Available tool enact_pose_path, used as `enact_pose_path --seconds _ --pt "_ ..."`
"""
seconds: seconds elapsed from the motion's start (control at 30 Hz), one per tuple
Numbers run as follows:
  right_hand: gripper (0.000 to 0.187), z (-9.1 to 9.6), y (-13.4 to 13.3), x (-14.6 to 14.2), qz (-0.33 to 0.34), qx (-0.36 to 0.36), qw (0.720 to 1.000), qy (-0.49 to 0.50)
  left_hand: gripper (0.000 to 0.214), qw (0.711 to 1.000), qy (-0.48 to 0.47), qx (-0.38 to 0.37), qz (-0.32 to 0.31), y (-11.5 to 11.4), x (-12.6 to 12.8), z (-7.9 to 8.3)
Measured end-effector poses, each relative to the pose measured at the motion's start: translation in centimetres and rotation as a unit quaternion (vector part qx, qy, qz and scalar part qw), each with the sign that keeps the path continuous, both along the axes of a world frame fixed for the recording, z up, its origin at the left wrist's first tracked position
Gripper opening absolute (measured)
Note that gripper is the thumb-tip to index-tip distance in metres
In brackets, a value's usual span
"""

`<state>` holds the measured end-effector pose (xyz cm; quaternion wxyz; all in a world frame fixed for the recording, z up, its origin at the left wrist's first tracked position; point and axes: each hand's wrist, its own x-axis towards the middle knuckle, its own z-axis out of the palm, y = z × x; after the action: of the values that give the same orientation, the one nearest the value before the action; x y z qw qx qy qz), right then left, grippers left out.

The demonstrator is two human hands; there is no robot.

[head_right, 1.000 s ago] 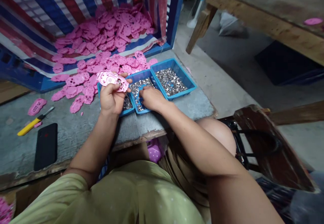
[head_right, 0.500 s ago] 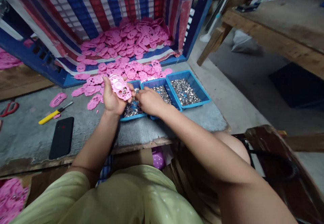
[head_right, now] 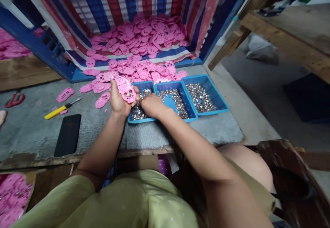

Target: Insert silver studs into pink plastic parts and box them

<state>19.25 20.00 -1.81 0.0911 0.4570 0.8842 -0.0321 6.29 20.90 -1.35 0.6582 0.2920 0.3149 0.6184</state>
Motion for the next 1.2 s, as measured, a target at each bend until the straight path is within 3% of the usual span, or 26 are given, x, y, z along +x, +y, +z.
enact_pose_path --seconds 0.23,0.3,0.37,0.43,0.53,0.6,0.63,0.7,0.87,1.2 --pt "0.031 0.2 -0.8 0.6 -0.009 0.002 0.998 0.058 0.071 1.000 0.011 0.021 0.002 -0.4 0.3 -0.2" --pt "0.025 0.0 -1.0 1.1 -0.035 -0.007 0.992 0.123 0.070 1.000 0.014 0.027 0.000 -0.4 0.3 -0.3" --pt "0.015 -0.3 -1.2 1.8 -0.082 -0.022 0.968 0.237 0.069 0.999 0.021 0.032 -0.004 -0.5 0.3 -0.4" --pt "0.007 -0.6 -1.4 2.4 -0.149 -0.047 0.902 0.403 0.072 0.999 0.035 0.036 -0.011 -0.7 0.4 -0.3" --pt "0.017 -1.0 -1.8 3.2 -0.229 -0.107 0.732 0.633 0.073 0.996 0.057 0.049 -0.036 -1.3 0.7 -0.1" --pt "0.025 -0.9 -2.3 3.5 -0.241 -0.134 0.634 0.723 0.067 0.994 0.076 0.063 -0.052 -1.9 1.2 0.2" --pt "0.028 -0.7 -2.5 3.6 -0.239 -0.141 0.600 0.750 0.062 0.992 0.088 0.069 -0.056 -2.2 1.4 0.3" --pt "0.034 -0.4 -2.9 3.8 -0.237 -0.146 0.559 0.781 0.057 0.989 0.112 0.081 -0.058 -2.8 1.9 0.4" --pt "0.036 0.3 -3.4 3.9 -0.249 -0.115 0.545 0.792 0.048 0.982 0.153 0.088 -0.060 -3.4 2.7 0.2" --pt "0.033 0.3 -3.7 3.5 -0.254 -0.072 0.594 0.760 0.046 0.980 0.168 0.097 -0.040 -3.2 2.9 -0.1"
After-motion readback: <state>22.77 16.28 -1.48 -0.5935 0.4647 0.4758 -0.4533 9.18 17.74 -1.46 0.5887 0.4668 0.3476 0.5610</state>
